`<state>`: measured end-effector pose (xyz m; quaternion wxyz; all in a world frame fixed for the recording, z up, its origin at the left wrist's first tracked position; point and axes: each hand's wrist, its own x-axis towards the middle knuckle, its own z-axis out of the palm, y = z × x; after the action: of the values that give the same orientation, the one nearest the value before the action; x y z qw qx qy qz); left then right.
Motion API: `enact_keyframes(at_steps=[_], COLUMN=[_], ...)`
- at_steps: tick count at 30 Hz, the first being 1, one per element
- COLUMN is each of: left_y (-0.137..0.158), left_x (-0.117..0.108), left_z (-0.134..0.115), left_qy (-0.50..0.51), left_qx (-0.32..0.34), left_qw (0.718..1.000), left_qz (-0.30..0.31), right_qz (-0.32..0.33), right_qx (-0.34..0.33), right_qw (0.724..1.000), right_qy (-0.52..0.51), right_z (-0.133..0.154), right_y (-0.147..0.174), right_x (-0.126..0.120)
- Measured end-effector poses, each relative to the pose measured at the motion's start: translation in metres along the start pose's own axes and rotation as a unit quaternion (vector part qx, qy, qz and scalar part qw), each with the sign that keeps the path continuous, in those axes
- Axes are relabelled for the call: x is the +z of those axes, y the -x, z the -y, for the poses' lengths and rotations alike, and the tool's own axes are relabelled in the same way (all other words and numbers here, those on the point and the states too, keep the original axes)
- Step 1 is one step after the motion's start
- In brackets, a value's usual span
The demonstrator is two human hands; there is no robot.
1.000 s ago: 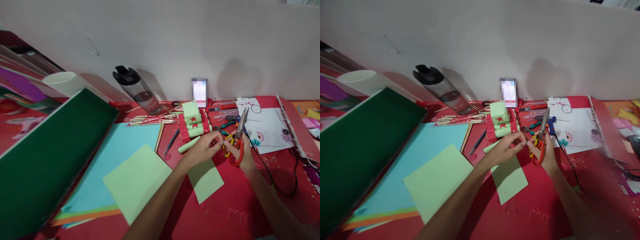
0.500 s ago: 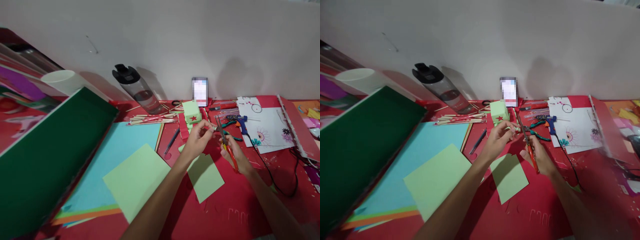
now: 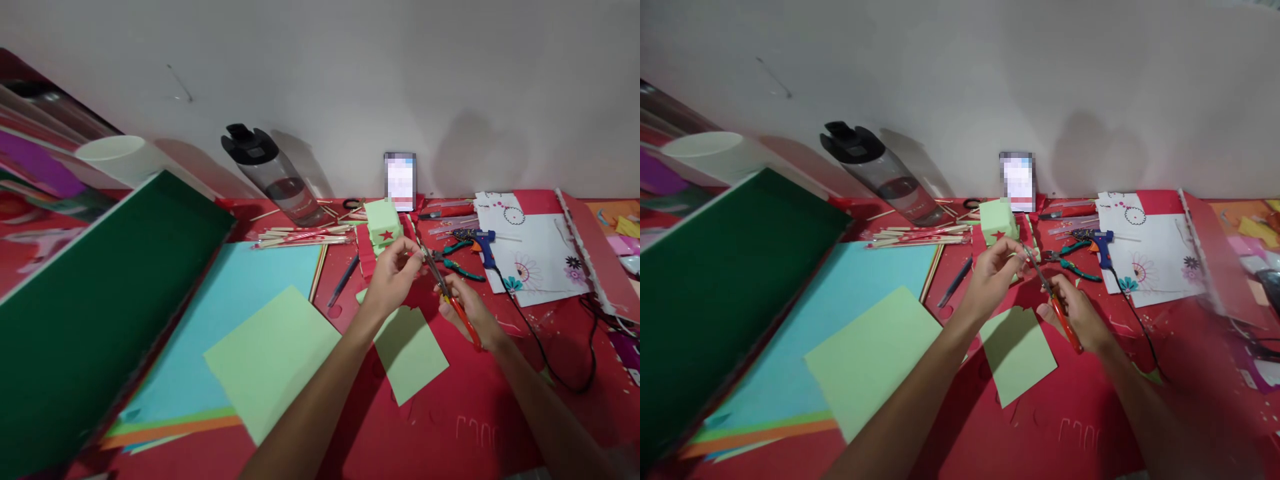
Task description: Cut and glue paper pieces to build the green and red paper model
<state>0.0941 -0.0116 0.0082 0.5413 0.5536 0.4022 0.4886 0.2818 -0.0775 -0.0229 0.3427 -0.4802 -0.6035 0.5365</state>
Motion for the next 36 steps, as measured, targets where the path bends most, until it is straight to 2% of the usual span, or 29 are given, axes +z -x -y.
enact_keyframes(at_steps=[14, 27, 36], left_y=[0.000, 0.001, 0.001], left_x=[0.002, 0.004, 0.004], left_z=[0.004, 0.006, 0.006], left_qy=[0.006, 0.001, 0.012], left_qx=[0.004, 0.006, 0.005], left_qw=[1.000, 1.000, 1.000], left_qz=[0.012, 0.005, 0.013], right_qz=[-0.018, -0.011, -0.004], right_qx=[0.010, 0.014, 0.012], right_qw=[1.000, 0.999, 0.998], right_qy=[-0.009, -0.042, -0.055], right_z=[-0.004, -0.012, -0.008], right_y=[0.001, 0.001, 0.001], right_x=[0.002, 0.002, 0.002])
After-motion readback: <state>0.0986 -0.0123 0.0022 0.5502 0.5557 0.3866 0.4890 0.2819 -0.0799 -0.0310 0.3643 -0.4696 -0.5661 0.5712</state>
